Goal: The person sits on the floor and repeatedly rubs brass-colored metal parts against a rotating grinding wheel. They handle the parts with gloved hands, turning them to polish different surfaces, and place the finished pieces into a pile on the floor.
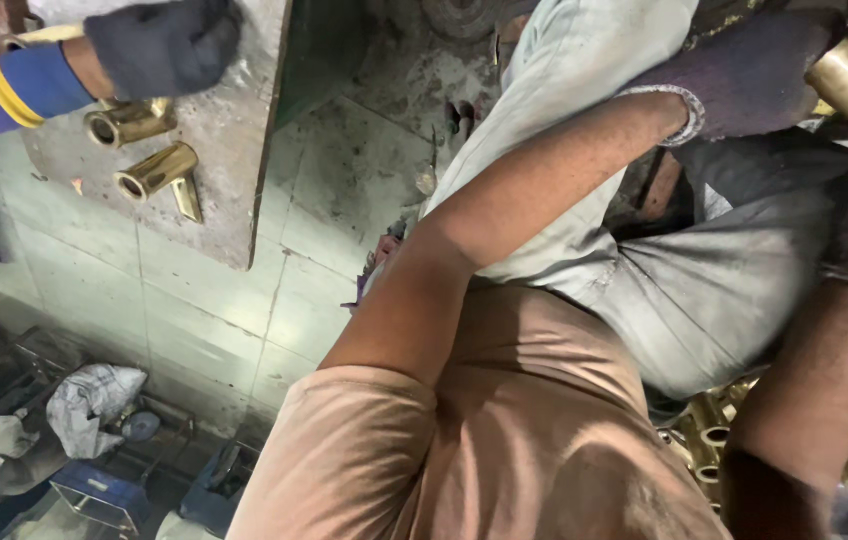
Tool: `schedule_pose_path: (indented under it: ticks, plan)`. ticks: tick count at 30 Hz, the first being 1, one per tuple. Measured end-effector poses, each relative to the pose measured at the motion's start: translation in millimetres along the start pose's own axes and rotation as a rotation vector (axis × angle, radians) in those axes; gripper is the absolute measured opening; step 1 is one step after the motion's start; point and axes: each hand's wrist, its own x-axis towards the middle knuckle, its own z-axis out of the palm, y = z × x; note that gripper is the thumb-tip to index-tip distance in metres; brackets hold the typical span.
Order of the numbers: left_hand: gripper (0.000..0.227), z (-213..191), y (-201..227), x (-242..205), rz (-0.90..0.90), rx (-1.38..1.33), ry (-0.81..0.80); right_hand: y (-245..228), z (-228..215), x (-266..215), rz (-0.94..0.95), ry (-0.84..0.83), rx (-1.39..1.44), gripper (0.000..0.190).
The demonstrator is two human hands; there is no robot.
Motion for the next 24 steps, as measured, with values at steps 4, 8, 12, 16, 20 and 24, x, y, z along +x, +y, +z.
schedule_pose_path:
  ticks: [4,8,12,16,20,24]
  plan:
    - [0.042,-1.5,-11.8,1.9,-0.043,0.018,-0.127,15.4,-12.1,14.3,-0.204,0.017,-0.598,0.030]
    - [0.028,-16.3,-8.3,-0.4,0.167,0.405,-0.317,1.8,-15.9,38.0,-0.244,-0.074,-1.128,0.025]
    - [0.049,-60.6,35.3,-24.6,-0.335,0.233,-0.472,-51.9,20.1,19.6,-0.153,-0.275,-1.427,0.023]
    - [0.046,-117.6,78.0,-63.8,0.403,0.279,-0.213,-116.1,81.7,-41.9,0.084,-0.017,-0.129,0.033]
    - [0.037,-138.3,113.6,-136.8,-0.114,-0.193,-0.425,-182.1,119.7,-103.8,-0.100,-0.079,-0.413,0.024]
    - [0.045,-140.9,136.9,-167.0,-0.196,-0.267,-0.253,-221.5,139.7,-127.0,-0.584,0.087,-0.574,0.045]
